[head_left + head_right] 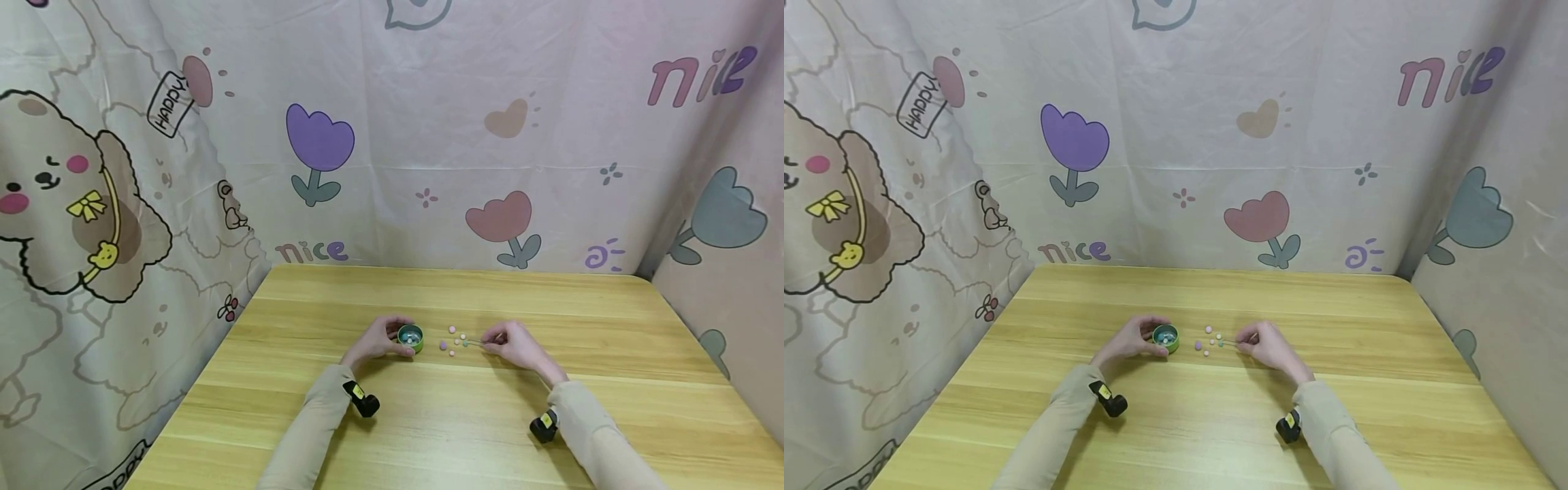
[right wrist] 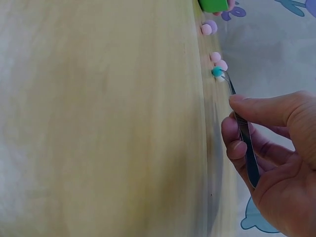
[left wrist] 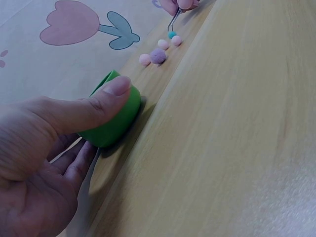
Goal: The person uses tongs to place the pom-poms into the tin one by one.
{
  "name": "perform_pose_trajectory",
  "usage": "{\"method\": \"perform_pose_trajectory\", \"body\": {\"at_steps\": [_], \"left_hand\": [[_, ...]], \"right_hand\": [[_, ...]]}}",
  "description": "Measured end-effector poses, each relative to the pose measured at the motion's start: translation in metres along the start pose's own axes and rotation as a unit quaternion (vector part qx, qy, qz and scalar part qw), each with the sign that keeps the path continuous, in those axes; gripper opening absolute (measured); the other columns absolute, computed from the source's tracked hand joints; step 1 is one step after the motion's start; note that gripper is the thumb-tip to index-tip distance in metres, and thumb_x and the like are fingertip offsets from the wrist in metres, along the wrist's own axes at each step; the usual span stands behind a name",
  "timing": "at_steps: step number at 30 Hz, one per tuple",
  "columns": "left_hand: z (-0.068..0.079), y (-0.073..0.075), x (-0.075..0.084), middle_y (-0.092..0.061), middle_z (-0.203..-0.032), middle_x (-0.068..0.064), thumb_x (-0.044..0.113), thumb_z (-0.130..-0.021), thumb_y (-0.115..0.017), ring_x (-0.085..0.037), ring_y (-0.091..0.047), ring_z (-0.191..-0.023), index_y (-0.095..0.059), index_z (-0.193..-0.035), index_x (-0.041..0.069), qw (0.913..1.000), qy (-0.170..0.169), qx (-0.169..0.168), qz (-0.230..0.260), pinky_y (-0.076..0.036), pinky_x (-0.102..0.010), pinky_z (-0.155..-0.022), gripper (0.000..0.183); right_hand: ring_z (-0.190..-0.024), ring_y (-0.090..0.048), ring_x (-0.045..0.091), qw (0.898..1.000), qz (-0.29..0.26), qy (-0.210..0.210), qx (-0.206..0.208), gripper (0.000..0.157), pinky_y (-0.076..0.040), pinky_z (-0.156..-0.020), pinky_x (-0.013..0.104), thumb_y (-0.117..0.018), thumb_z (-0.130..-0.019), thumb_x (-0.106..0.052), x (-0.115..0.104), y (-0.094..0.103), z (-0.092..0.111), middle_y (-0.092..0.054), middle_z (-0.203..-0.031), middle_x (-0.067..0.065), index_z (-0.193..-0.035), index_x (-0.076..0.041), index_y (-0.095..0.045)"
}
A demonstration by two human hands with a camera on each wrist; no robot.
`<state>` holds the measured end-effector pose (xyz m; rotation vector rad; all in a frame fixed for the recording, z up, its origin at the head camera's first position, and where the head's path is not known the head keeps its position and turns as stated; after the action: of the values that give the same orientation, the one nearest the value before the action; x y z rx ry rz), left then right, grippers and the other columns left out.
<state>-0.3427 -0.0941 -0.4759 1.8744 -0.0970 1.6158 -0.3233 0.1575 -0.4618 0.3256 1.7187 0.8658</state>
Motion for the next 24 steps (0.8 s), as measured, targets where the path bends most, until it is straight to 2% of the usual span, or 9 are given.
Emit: {"method": "perform_pose_trajectory", "body": {"at_steps": [5,13,24], "left_hand": [[0.0005,0.0009,-0.0015,-0.062,-0.132,-0.024,0.000,-0.079,-0.083,-0.038,-0.060,-0.126,-0.056,-0.133,-0.006,0.9999,0.009,0.004,0.002,-0.045,-0.048,-0.116,0.060],[0.0010,0.0000,0.0017,-0.061,-0.132,-0.027,-0.002,-0.079,-0.082,-0.040,-0.059,-0.126,-0.055,-0.132,-0.008,1.0000,-0.003,0.003,0.002,-0.046,-0.048,-0.115,0.060],[0.0002,0.0003,0.0014,-0.062,-0.132,-0.027,-0.002,-0.079,-0.082,-0.039,-0.059,-0.126,-0.056,-0.132,-0.009,1.0000,-0.004,0.003,0.003,-0.046,-0.048,-0.115,0.061]], "right_hand": [[-0.073,-0.062,0.009,1.000,0.001,-0.002,0.001,0.010,-0.051,-0.064,0.017,-0.073,-0.086,-0.002,-0.0012,0.0001,0.0001,-0.075,-0.088,0.012,-0.095,0.001,-0.076],[-0.075,-0.063,0.011,1.000,-0.003,-0.009,-0.002,0.011,-0.052,-0.066,0.018,-0.073,-0.086,-0.003,0.0018,-0.0018,-0.0008,-0.076,-0.089,0.012,-0.096,0.000,-0.076],[-0.076,-0.062,0.012,1.000,0.003,-0.020,-0.001,0.011,-0.051,-0.065,0.019,-0.072,-0.087,-0.003,0.0063,-0.0025,-0.0027,-0.075,-0.089,0.009,-0.097,-0.001,-0.076]]}}
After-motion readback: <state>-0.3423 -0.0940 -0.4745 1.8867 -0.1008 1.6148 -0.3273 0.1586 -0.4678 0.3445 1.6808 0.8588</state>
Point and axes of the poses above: each hand's wrist, its own z-axis away from the middle knuckle, its own y-axis out of the back of the hand, x = y × z, the point moved 9 cm from there along -z, towards the middle knuckle
